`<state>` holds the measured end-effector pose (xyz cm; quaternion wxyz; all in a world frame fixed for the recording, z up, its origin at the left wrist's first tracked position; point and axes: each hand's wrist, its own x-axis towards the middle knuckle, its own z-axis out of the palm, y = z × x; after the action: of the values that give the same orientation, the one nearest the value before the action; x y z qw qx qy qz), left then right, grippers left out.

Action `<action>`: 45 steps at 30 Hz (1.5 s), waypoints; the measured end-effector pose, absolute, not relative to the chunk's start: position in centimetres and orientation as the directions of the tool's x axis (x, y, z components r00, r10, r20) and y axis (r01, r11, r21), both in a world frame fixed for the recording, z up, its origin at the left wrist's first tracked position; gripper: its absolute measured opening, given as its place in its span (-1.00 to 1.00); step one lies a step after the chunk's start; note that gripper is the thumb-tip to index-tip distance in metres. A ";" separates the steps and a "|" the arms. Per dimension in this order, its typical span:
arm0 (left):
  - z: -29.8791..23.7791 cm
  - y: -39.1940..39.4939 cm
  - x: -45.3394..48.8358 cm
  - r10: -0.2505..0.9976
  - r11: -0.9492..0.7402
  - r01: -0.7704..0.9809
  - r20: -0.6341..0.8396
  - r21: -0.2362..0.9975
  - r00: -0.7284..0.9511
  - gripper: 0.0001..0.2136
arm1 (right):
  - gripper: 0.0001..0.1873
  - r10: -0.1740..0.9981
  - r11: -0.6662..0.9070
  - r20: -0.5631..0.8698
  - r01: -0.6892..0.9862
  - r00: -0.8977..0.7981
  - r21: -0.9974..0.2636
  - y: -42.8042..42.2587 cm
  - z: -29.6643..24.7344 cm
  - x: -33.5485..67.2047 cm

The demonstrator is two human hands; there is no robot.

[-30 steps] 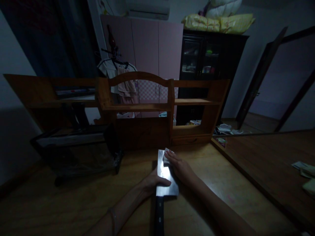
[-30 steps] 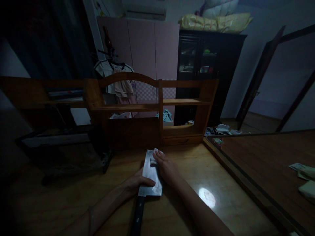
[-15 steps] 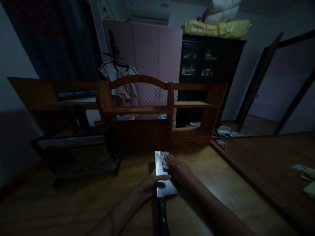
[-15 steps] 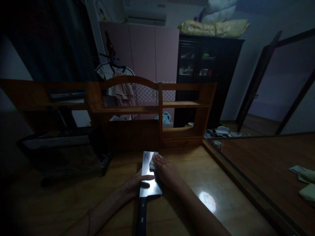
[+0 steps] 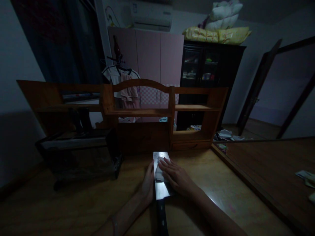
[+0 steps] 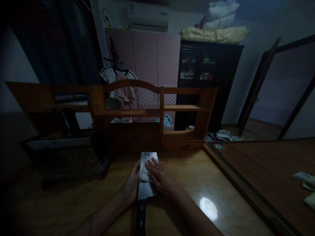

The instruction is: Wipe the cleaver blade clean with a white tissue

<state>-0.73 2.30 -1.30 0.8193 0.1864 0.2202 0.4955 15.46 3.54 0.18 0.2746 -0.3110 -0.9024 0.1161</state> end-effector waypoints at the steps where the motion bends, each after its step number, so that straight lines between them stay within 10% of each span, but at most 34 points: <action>1: -1.3 2.3 -0.8 0.894 0.442 -0.730 -0.185 0.521 0.409 -0.44 | -0.51 0.634 0.772 0.426 0.503 -0.645 -0.389 3.6 0.0 15.6; 15: -1.6 2.3 -0.9 0.901 0.431 -0.724 -0.214 0.538 0.377 -0.56 | -0.44 0.883 0.401 0.413 0.816 -0.224 -0.415 5.4 -1.9 16.3; 28: -2.4 2.8 -0.9 0.891 0.447 -0.732 -0.187 0.514 0.413 -0.53 | -0.44 0.790 0.609 0.505 0.543 -0.348 -0.578 5.9 -3.0 16.3; 45: -3.6 2.9 -0.5 0.886 0.464 -0.577 -0.333 0.672 0.323 -0.59 | -0.56 0.986 0.050 0.058 -0.057 -0.154 -0.997 6.8 -2.9 16.2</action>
<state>-0.49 2.85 -3.63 0.7823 0.2227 0.3462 0.4675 16.20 6.78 -2.90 0.4859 -0.4323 -0.5373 0.5370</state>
